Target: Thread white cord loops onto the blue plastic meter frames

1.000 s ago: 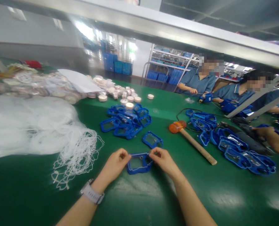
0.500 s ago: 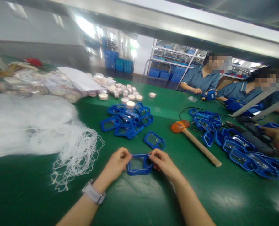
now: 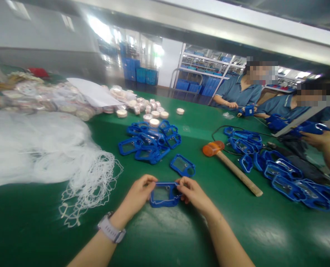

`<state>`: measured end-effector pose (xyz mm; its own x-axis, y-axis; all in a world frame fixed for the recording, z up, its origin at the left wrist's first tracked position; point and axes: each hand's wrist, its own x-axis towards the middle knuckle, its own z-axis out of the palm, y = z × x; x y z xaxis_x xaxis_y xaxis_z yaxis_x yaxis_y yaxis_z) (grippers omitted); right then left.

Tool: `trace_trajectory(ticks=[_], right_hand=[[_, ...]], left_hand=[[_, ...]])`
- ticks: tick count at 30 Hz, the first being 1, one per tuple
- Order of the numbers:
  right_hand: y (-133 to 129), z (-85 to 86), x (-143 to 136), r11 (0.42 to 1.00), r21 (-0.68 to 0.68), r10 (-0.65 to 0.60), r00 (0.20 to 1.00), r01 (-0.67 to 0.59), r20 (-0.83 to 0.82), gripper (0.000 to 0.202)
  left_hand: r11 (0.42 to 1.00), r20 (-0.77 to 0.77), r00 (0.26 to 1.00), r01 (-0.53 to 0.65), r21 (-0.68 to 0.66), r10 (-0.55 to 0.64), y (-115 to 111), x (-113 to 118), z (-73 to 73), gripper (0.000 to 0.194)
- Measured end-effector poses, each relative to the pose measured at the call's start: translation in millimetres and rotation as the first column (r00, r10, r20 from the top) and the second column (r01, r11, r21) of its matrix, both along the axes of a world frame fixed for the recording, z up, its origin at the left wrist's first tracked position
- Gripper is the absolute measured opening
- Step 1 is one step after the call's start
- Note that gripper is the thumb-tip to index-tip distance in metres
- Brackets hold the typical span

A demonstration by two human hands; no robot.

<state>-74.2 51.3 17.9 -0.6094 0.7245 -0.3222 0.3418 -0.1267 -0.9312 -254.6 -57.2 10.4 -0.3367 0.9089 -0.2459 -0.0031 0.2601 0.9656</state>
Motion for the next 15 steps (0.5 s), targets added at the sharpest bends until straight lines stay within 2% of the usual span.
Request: trace_trajectory(ticks=[7,15], right_hand=[[-2.8,-2.7,-1.6,0.991,-0.130,0.026,1.000,-0.026,-0.008,0.027],[-9.1,-3.2,-3.5,0.971,-0.238,-0.021,0.996,0.001,-0.082,0.034]], left_hand=[[0.998,0.045,0.998,-0.049,0.042,0.047,1.2,1.0,-3.3,0.021],[0.995,0.088,0.993,-0.087,0.044,0.083,0.5,0.2,-3.7,0.025]])
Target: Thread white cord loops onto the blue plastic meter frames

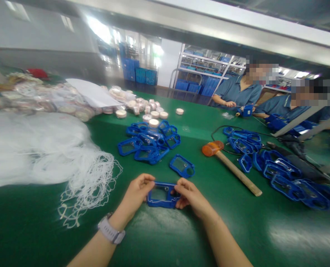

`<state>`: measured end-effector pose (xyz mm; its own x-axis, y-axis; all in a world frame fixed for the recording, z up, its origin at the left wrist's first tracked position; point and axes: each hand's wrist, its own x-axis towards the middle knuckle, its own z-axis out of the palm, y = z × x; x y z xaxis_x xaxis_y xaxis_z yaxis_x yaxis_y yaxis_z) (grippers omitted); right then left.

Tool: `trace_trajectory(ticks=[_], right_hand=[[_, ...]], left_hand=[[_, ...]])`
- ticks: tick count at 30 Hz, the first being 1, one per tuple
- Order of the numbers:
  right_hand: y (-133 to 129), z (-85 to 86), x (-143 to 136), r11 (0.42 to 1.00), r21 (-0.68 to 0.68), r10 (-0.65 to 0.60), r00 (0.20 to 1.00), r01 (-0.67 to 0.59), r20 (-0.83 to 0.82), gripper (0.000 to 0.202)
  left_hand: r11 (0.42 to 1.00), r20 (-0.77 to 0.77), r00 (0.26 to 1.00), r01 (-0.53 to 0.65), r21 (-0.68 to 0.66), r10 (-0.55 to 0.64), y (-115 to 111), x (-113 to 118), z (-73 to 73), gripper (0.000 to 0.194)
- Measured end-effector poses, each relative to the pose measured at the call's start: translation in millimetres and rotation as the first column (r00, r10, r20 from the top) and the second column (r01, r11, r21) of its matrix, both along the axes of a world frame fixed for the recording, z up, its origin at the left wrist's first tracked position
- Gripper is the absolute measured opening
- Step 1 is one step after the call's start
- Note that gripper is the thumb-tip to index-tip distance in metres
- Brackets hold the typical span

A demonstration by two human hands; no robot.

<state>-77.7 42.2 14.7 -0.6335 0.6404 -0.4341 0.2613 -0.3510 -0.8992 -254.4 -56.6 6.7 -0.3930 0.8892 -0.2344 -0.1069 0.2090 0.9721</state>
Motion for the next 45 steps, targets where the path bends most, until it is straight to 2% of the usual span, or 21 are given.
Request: trace_trajectory(ticks=[3,7,12,16,20,26,29,33,38,45], right_hand=[[-2,-1.4,2,1.000,0.001,0.012,1.000,-0.012,-0.027,0.034],[-3,-1.2,5,0.998,-0.064,0.015,0.997,-0.020,-0.077,0.029],[-5,-2.0,3,0.998,-0.029,-0.050,0.997,0.048,-0.062,0.031],[-6,-3.3,-1,0.992,-0.011,-0.129,0.984,0.129,-0.120,0.035],[-8,-3.8,0,0.985,-0.085,-0.165,0.973,0.153,-0.159,0.036],[-16,-3.9,13,0.969,-0.233,-0.149,0.945,0.081,-0.291,0.036],[-19,-6.8,18,0.940,-0.336,-0.213,0.884,0.068,-0.416,0.028],[-19,-10.3,18,0.919,-0.376,-0.293,0.841,0.117,-0.455,0.025],[-19,-10.7,15,0.909,-0.400,-0.321,0.807,0.115,-0.496,0.020],[-19,-10.0,16,0.928,-0.349,-0.304,0.812,0.134,-0.498,0.023]], left_hand=[[1.000,0.009,1.000,-0.003,-0.001,0.003,0,0,1.6,0.025],[1.000,0.033,0.999,0.000,-0.006,0.000,-1,0,4.4,0.024],[1.000,0.075,0.997,-0.001,0.000,0.001,-1,0,5.1,0.023],[1.000,0.128,0.992,0.004,-0.005,-0.004,-2,-2,7.1,0.029],[0.999,0.220,0.975,0.045,-0.012,-0.041,-3,-7,11.4,0.035],[0.995,0.311,0.945,0.090,0.034,-0.096,-9,-9,12.1,0.034],[0.990,0.347,0.927,0.133,0.046,-0.140,-11,-7,10.6,0.033],[0.979,0.417,0.886,0.191,0.068,-0.202,-13,-5,13.2,0.042],[0.987,0.552,0.818,0.135,0.091,-0.162,-14,-4,19.7,0.044],[0.992,0.595,0.794,0.080,0.101,-0.124,-14,-7,15.0,0.053]])
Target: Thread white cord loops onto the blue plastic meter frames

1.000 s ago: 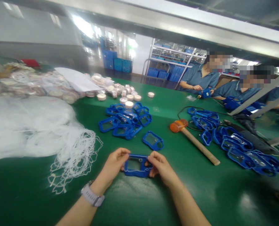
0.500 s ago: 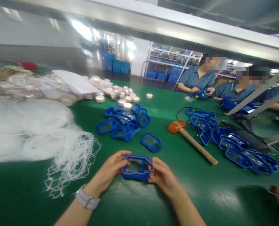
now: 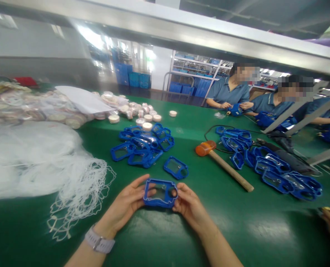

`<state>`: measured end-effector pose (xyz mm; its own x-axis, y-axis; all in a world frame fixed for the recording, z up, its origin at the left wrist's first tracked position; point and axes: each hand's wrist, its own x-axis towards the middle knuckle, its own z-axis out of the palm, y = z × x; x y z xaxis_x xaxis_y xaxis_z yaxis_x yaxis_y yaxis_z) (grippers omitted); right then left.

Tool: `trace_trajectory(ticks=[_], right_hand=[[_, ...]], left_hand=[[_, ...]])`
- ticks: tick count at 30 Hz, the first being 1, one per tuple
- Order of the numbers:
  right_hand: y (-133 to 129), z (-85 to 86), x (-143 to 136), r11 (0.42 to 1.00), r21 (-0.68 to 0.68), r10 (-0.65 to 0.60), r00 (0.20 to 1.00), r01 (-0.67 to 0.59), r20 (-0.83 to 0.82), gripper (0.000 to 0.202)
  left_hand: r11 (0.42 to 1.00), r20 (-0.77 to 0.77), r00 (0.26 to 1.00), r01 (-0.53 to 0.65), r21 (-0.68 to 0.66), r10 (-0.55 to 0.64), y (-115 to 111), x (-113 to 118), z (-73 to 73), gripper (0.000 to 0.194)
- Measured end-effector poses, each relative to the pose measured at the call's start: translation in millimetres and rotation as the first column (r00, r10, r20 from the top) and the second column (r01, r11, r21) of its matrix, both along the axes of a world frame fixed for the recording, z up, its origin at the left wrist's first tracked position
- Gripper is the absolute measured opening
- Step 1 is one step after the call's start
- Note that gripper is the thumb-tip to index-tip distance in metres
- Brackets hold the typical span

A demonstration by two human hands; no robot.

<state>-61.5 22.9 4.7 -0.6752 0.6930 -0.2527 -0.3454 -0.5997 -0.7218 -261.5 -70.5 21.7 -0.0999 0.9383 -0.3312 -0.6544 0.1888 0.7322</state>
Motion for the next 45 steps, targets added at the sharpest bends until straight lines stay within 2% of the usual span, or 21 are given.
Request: trace_trajectory(ticks=[4,11,14,19,23,26,28,32,35,36,37,38,40,41,42,43,45], right_hand=[[-1,2.5,0,0.999,0.037,-0.011,1.000,0.010,0.027,0.026],[-1,-0.8,-3,0.999,0.048,-0.028,0.999,0.027,0.035,0.030],[-2,0.3,-2,0.996,0.087,-0.022,0.999,0.019,0.031,0.029],[-5,4.0,-3,0.988,0.153,-0.013,1.000,0.009,0.024,0.030],[-8,3.1,-5,0.980,0.198,0.007,0.998,-0.018,0.054,0.029],[-8,1.3,-6,0.969,0.246,0.008,0.996,-0.029,0.087,0.029],[-7,0.8,-6,0.964,0.263,0.010,0.995,-0.036,0.101,0.030],[-7,1.6,-7,0.968,0.249,0.019,0.996,-0.039,0.085,0.030],[-8,1.5,-7,0.973,0.228,0.018,0.998,-0.032,0.067,0.030],[-8,1.2,-8,0.973,0.229,0.008,0.998,-0.023,0.066,0.030],[-9,0.8,-8,0.972,0.233,-0.003,0.998,-0.012,0.067,0.030],[-9,0.4,-8,0.972,0.237,-0.015,0.998,-0.002,0.067,0.030],[-10,-0.3,-10,0.971,0.239,-0.022,0.998,0.006,0.067,0.030],[-11,-0.8,-10,0.971,0.240,-0.021,0.998,0.005,0.066,0.030],[-12,-1.3,-11,0.970,0.242,-0.019,0.998,0.002,0.067,0.030],[-12,-1.9,-12,0.969,0.248,-0.016,0.997,-0.002,0.069,0.030],[-14,-3.4,-14,0.963,0.268,-0.009,0.996,-0.013,0.083,0.030]], left_hand=[[1.000,-0.014,1.000,-0.014,0.026,0.014,0,0,-0.6,0.055],[1.000,-0.093,0.996,0.001,0.014,0.000,-2,9,11.2,0.059],[1.000,-0.075,0.997,0.000,0.011,0.001,-3,9,12.7,0.061],[0.998,-0.069,0.998,0.014,0.055,-0.010,-3,7,9.8,0.061],[1.000,-0.204,0.979,-0.024,0.018,0.027,-2,10,5.8,0.059],[0.999,-0.266,0.964,0.031,0.030,-0.022,-2,11,3.3,0.066],[0.997,-0.239,0.969,0.069,0.037,-0.058,-3,10,3.3,0.068],[0.995,-0.168,0.983,0.086,0.057,-0.075,-3,9,4.1,0.077],[0.993,-0.286,0.957,0.068,0.094,-0.039,-2,10,0.1,0.080],[0.991,-0.386,0.923,0.054,0.120,-0.003,-3,11,-1.5,0.078],[0.988,-0.516,0.854,0.025,0.155,0.060,-3,12,-2.6,0.072],[0.980,-0.659,0.739,-0.007,0.198,0.139,-4,13,-2.9,0.064],[0.962,-0.880,0.402,-0.003,0.275,0.253,-5,18,-0.6,0.041],[0.959,-0.935,0.239,0.046,0.279,0.261,-6,21,1.9,0.029],[0.961,-0.964,0.110,0.112,0.252,0.241,-7,24,5.0,0.020],[0.963,-0.979,0.011,0.175,0.204,0.205,-7,28,8.3,0.016],[0.967,-0.983,-0.133,0.238,0.094,0.129,-7,34,13.7,0.013]])
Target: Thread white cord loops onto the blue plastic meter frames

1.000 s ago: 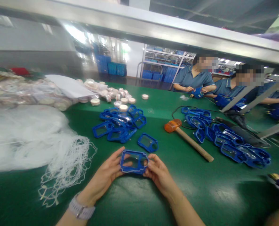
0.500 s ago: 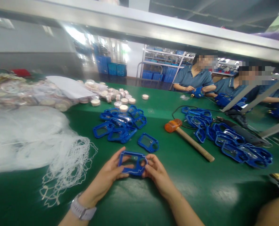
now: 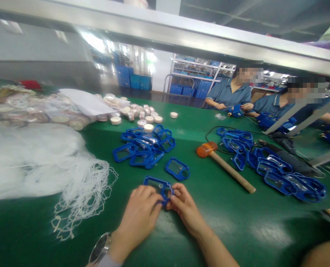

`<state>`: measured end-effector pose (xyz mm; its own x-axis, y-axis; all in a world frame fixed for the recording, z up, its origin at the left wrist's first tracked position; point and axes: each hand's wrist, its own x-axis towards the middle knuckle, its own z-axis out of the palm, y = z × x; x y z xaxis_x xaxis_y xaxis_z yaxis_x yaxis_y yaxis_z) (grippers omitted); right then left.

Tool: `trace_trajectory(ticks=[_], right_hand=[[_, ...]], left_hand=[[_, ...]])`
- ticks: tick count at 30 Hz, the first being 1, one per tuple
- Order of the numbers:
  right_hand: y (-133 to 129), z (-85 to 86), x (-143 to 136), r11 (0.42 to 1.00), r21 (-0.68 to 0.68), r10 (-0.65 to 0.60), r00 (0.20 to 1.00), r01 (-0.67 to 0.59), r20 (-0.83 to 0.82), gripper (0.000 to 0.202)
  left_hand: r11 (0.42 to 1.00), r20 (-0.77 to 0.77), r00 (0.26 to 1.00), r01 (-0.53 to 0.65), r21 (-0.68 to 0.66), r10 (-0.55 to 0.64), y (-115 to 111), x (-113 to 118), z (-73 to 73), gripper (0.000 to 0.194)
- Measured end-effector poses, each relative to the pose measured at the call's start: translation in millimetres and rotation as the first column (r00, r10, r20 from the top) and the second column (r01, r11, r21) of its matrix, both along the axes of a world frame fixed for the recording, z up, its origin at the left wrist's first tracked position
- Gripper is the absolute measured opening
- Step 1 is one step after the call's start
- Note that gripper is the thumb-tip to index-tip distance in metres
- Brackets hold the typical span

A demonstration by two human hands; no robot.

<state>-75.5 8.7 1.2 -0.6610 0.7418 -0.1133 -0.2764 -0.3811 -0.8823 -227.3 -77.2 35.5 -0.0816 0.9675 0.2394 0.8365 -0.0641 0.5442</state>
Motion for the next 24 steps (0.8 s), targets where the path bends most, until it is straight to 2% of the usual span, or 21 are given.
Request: trace_trajectory(ticks=[2,4,10,17,24], right_hand=[[-2,-1.5,-1,1.000,0.023,0.010,1.000,-0.010,0.018,0.030],[-3,-2.6,-2,0.999,0.036,0.018,0.999,-0.019,0.035,0.029],[-3,-3.2,-2,1.000,0.007,0.007,1.000,-0.007,0.026,0.026],[-2,-4.7,-2,1.000,-0.019,-0.015,1.000,0.016,0.021,0.022],[-1,-1.7,-2,0.998,-0.057,-0.022,0.999,0.023,0.025,0.022]], left_hand=[[0.998,-0.087,0.996,-0.001,-0.059,-0.005,1,3,2.0,0.012],[0.995,-0.111,0.994,0.008,-0.097,-0.019,2,3,0.1,0.011],[0.992,-0.071,0.997,0.027,-0.126,-0.037,3,-7,-10.2,0.009],[0.989,-0.057,0.997,0.053,-0.140,-0.061,4,-12,-8.9,0.013],[0.988,-0.025,0.997,0.075,-0.134,-0.079,6,-14,-10.1,0.008]])
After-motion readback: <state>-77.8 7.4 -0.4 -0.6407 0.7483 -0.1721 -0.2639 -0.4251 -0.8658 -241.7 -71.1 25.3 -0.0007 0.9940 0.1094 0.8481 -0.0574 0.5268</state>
